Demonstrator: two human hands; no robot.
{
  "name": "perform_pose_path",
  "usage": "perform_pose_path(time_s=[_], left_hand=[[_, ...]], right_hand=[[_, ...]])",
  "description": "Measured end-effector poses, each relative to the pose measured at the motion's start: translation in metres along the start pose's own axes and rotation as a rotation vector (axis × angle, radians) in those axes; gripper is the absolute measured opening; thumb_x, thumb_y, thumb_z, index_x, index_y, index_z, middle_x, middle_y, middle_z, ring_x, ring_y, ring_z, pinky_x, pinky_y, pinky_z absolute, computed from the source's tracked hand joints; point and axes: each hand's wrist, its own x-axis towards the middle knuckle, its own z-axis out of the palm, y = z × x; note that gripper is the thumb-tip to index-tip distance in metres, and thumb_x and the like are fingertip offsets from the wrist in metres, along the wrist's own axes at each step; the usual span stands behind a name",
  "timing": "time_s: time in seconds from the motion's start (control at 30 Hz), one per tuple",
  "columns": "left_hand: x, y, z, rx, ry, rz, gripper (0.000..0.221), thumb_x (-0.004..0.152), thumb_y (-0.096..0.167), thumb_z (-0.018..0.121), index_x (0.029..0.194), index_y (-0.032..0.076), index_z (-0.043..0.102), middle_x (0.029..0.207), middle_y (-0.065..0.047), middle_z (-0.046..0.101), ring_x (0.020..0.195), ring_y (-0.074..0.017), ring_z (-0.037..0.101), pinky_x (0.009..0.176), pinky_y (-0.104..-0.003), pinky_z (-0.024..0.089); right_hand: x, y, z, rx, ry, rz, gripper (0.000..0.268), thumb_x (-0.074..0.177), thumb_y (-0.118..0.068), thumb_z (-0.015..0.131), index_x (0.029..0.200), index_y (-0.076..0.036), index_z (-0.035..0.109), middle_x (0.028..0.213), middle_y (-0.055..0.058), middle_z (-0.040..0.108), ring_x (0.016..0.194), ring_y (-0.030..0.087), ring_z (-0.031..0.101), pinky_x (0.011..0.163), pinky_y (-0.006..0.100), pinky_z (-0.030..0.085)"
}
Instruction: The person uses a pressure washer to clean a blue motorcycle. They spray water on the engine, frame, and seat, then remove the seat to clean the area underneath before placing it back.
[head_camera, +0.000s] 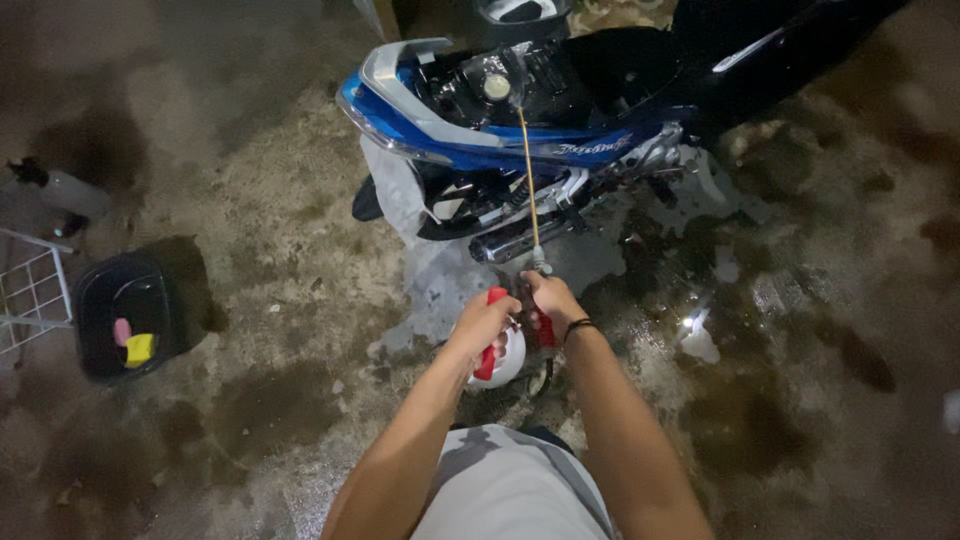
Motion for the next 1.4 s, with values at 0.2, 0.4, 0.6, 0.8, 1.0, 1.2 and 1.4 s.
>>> perform_pose_path(time_s=[0.2,0.4,0.6,0.8,1.0,1.2,1.4], left_hand=[[-0.004,0.002,0.003,0.048,0.025,0.026,0.013,0.089,0.020,0.064,0.088,0.010,0.056,0.058,-0.001,0.047,0.038,-0.0119,0.040,0.035,-0.031,0.033],[-0.002,0.002,0.003,0.024,-0.003,0.014,0.012,0.088,0.019,0.064,0.088,0.010,0.055,0.059,-0.001,0.048,0.039,-0.0112,0.040,0.035,-0.030,0.033],[0.001,-0.002,-0.001,0.036,0.002,-0.006,0.013,0.089,0.020,0.062,0.089,0.008,0.059,0.059,-0.001,0.047,0.037,-0.0115,0.039,0.034,-0.030,0.033],[0.003,-0.002,-0.005,0.018,-0.015,0.029,0.011,0.090,0.018,0.061,0.091,0.008,0.058,0.061,-0.001,0.051,0.037,-0.0113,0.039,0.033,-0.030,0.032],[-0.004,0.002,-0.006,0.014,0.003,0.022,0.009,0.089,0.018,0.061,0.090,0.010,0.057,0.061,-0.001,0.049,0.037,-0.0112,0.039,0.034,-0.030,0.033],[-0.005,0.002,-0.007,-0.001,-0.028,0.032,0.013,0.090,0.019,0.060,0.087,0.006,0.059,0.058,0.000,0.047,0.036,-0.0104,0.037,0.034,-0.029,0.032],[0.000,-0.002,-0.007,0.007,-0.053,0.028,0.015,0.091,0.020,0.059,0.087,0.006,0.062,0.056,0.001,0.047,0.035,-0.0107,0.034,0.034,-0.029,0.031]], right_hand=[[-0.002,-0.002,0.001,-0.003,0.035,-0.041,0.038,0.096,-0.037,0.060,0.069,-0.011,0.057,0.054,0.001,0.048,0.041,0.015,0.042,0.039,0.033,0.033],[-0.004,-0.006,0.004,-0.022,-0.001,-0.056,0.040,0.097,-0.040,0.058,0.068,-0.012,0.055,0.053,0.000,0.047,0.040,0.014,0.041,0.038,0.032,0.031],[-0.001,-0.004,0.009,-0.036,-0.042,-0.112,0.038,0.095,-0.039,0.058,0.069,-0.011,0.057,0.054,0.001,0.052,0.039,0.014,0.045,0.037,0.030,0.035],[0.002,-0.001,0.013,-0.042,-0.095,-0.128,0.036,0.093,-0.035,0.060,0.070,-0.008,0.058,0.054,0.003,0.053,0.037,0.015,0.046,0.036,0.032,0.035],[-0.008,-0.005,0.021,-0.100,-0.069,-0.145,0.036,0.093,-0.036,0.059,0.073,-0.006,0.063,0.053,0.004,0.055,0.036,0.015,0.046,0.035,0.032,0.036],[-0.013,-0.010,0.022,-0.086,-0.077,-0.145,0.034,0.093,-0.032,0.060,0.073,-0.004,0.062,0.055,0.006,0.057,0.037,0.016,0.050,0.036,0.032,0.038],[-0.003,-0.006,0.018,-0.006,-0.088,-0.130,0.039,0.095,-0.037,0.059,0.070,-0.008,0.056,0.053,0.003,0.051,0.037,0.015,0.045,0.035,0.032,0.035]])
